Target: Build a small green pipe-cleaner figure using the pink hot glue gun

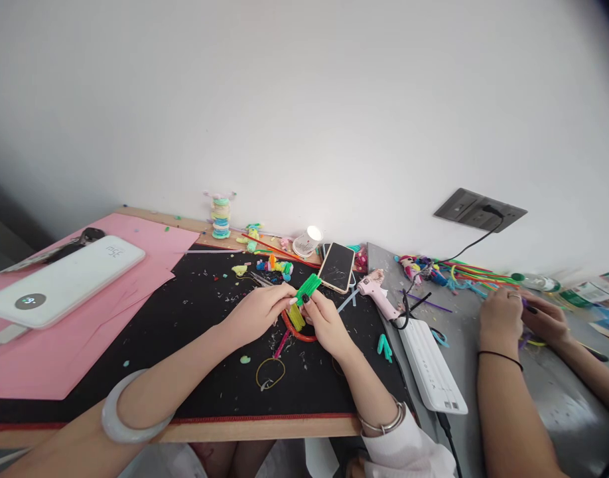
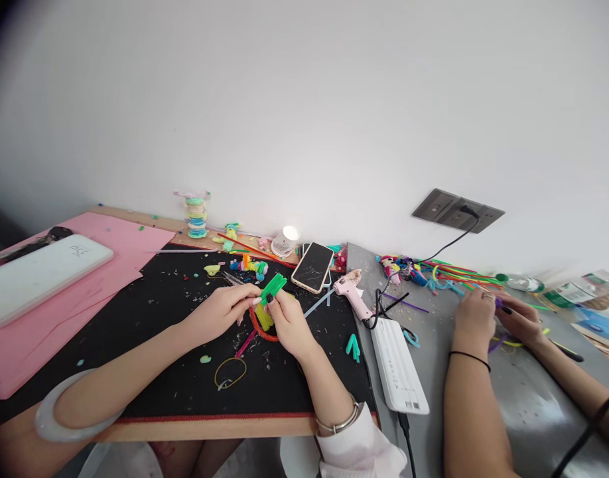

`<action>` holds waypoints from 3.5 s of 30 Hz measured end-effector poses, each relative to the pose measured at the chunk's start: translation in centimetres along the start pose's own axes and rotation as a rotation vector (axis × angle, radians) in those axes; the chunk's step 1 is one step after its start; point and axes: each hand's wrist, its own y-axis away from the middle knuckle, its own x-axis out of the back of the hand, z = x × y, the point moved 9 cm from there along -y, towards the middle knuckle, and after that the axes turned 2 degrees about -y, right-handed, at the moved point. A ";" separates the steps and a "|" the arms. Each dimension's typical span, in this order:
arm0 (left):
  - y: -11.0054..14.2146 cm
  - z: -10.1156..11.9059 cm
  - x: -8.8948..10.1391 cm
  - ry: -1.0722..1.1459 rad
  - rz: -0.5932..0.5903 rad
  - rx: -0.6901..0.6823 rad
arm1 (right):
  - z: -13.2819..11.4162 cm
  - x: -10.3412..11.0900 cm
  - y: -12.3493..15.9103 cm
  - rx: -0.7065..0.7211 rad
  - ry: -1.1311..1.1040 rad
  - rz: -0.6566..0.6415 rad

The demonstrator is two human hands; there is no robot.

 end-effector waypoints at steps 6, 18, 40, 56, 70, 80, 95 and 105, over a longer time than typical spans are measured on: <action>0.1 -0.2 -0.3 -0.104 -0.029 -0.005 | -0.4 0.1 0.0 0.029 0.051 0.022; 0.2 0.5 -0.6 -0.236 -0.065 -0.039 | -0.6 -0.2 0.0 0.045 0.127 0.003; 0.1 0.5 0.2 -0.097 0.017 -0.020 | -0.4 0.1 0.1 0.013 0.066 0.050; -0.8 -1.8 -1.4 0.584 -0.053 0.219 | 0.8 0.6 0.6 -0.113 -0.077 0.162; -1.1 -2.6 -1.7 0.698 -0.079 0.279 | 1.4 2.2 0.3 -0.107 -0.256 0.202; -0.8 -1.8 -2.0 0.599 -0.166 0.255 | 1.4 2.2 0.2 -0.091 -0.083 0.131; -0.1 -6.6 2.8 0.624 0.423 0.470 | 0.1 3.4 0.4 -0.036 0.336 0.248; 0.0 -6.9 3.5 0.557 0.466 0.414 | 0.0 2.5 0.4 -0.023 0.316 0.209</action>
